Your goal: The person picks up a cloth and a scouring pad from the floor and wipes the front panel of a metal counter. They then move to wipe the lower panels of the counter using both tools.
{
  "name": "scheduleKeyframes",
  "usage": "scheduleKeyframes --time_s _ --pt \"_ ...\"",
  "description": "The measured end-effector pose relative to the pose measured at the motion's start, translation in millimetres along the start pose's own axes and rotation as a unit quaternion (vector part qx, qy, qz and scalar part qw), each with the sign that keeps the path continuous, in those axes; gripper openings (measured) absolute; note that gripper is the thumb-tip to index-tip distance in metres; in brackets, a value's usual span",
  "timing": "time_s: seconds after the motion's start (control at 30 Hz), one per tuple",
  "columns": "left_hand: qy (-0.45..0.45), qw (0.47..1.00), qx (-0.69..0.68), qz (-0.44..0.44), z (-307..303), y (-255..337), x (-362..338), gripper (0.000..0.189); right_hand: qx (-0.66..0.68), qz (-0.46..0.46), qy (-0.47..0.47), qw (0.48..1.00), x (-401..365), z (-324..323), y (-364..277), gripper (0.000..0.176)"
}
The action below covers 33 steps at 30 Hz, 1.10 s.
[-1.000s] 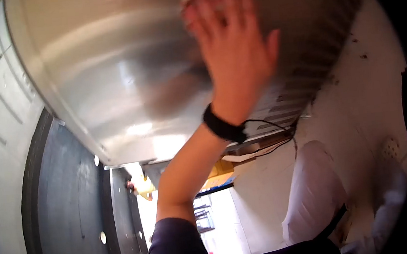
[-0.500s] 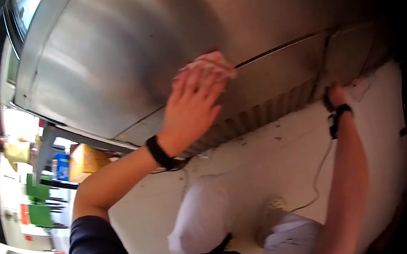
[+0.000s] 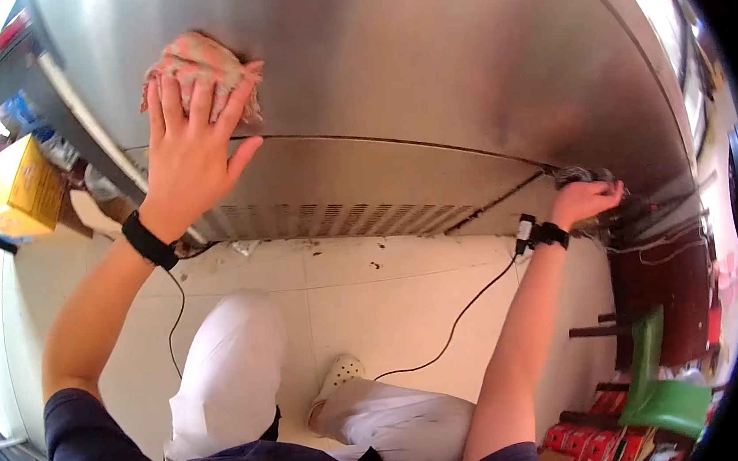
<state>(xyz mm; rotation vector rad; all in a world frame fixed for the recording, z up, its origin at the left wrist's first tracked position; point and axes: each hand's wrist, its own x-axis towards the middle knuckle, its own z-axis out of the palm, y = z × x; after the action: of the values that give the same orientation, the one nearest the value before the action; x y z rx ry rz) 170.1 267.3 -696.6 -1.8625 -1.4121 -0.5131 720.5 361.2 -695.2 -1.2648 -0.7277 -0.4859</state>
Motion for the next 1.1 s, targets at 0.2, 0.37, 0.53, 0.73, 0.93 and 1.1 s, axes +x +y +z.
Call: scheduleKeyframes --time_s 0.2,0.37,0.53,0.73,0.93,1.1 --pt "0.022 0.992 0.01 -0.127 14.6 -26.3 -33.4 0.089 0.034 -0.044 0.028 0.998 -6.3 11.4 -86.6 0.039" --pt "0.044 0.984 -0.084 -0.148 19.5 13.4 -27.1 0.087 0.172 -0.029 0.065 0.983 -4.8 14.3 -120.8 0.036" --pt "0.031 0.981 -0.19 0.03 27.3 73.9 12.9 0.06 0.232 -0.066 0.087 0.966 -4.6 17.0 -157.0 0.033" --pt "0.058 0.985 -0.16 -0.017 43.8 46.0 -31.4 0.052 0.266 -0.047 0.062 0.961 -15.2 10.9 -185.5 0.037" --pt "0.032 0.983 -0.117 -0.14 44.5 -3.6 -63.3 0.066 0.204 -0.112 0.088 0.969 -6.3 4.1 -188.5 0.036" --pt "0.098 0.967 -0.182 -0.145 13.4 19.6 -13.6 0.068 0.251 -0.078 0.063 0.963 29.7 -11.2 -163.4 0.038"
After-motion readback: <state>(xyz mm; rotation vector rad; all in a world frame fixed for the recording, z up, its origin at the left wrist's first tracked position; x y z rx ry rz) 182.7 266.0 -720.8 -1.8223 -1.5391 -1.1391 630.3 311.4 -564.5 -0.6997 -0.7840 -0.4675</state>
